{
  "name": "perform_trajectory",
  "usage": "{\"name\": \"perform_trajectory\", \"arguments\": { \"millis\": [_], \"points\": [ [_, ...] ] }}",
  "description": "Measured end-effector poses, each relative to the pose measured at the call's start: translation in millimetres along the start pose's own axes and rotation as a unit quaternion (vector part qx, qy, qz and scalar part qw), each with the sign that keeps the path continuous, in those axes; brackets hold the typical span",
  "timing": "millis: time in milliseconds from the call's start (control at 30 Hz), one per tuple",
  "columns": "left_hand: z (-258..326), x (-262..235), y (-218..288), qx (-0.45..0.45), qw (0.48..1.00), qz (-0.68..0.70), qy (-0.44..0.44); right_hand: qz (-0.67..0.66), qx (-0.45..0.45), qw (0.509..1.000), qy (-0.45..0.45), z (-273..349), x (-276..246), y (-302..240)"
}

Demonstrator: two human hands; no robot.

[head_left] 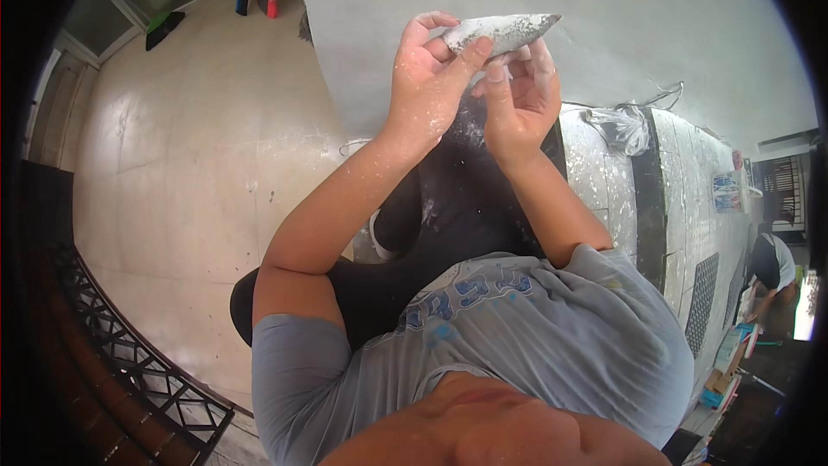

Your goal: Applying and smoothing wall filler or plaster onto a damaged section of a wall using a putty knife and hands.

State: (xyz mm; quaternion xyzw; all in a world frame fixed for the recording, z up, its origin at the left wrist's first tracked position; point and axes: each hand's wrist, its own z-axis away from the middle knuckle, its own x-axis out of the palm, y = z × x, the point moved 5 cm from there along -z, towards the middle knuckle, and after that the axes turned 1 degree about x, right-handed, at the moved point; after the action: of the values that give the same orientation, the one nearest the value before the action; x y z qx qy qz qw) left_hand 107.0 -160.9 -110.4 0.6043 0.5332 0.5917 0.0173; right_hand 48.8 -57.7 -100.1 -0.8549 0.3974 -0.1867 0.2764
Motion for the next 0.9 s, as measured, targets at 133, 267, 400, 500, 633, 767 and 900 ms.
{"name": "perform_trajectory", "arguments": {
  "millis": [133, 267, 400, 500, 633, 767, 900],
  "points": [
    [-0.8, -1.8, -1.3, 0.078, 0.99, -0.107, -0.046, -0.07, 0.169, 0.983, -0.001, -3.5, -2.1, 17.7],
    [-7.6, -5.2, -1.3, 0.122, 0.971, -0.19, -0.08, -0.115, 0.197, 0.971, 0.065, -2.5, -9.4, 25.9],
    [-19.8, -13.6, 4.2, 0.125, 0.982, -0.115, -0.083, -0.093, 0.146, 0.983, 0.061, -8.1, -12.3, 28.3],
    [-26.3, -19.1, -1.2, 0.035, 0.986, -0.124, -0.106, -0.035, 0.126, 0.988, 0.08, -14.7, -22.7, 29.9],
    [-26.0, -16.6, -5.8, 0.041, 0.947, -0.276, -0.163, 0.145, 0.109, 0.983, -0.004, -19.1, -26.3, 30.4],
    [-17.9, -4.4, 3.0, 0.231, 0.848, -0.423, -0.222, 0.079, 0.092, 0.992, 0.015, -14.5, -25.6, 31.7],
    [-13.4, -1.7, -5.6, 0.177, 0.827, -0.459, -0.272, 0.052, 0.055, 0.996, 0.053, -15.7, -24.0, 25.4]
  ]
}}
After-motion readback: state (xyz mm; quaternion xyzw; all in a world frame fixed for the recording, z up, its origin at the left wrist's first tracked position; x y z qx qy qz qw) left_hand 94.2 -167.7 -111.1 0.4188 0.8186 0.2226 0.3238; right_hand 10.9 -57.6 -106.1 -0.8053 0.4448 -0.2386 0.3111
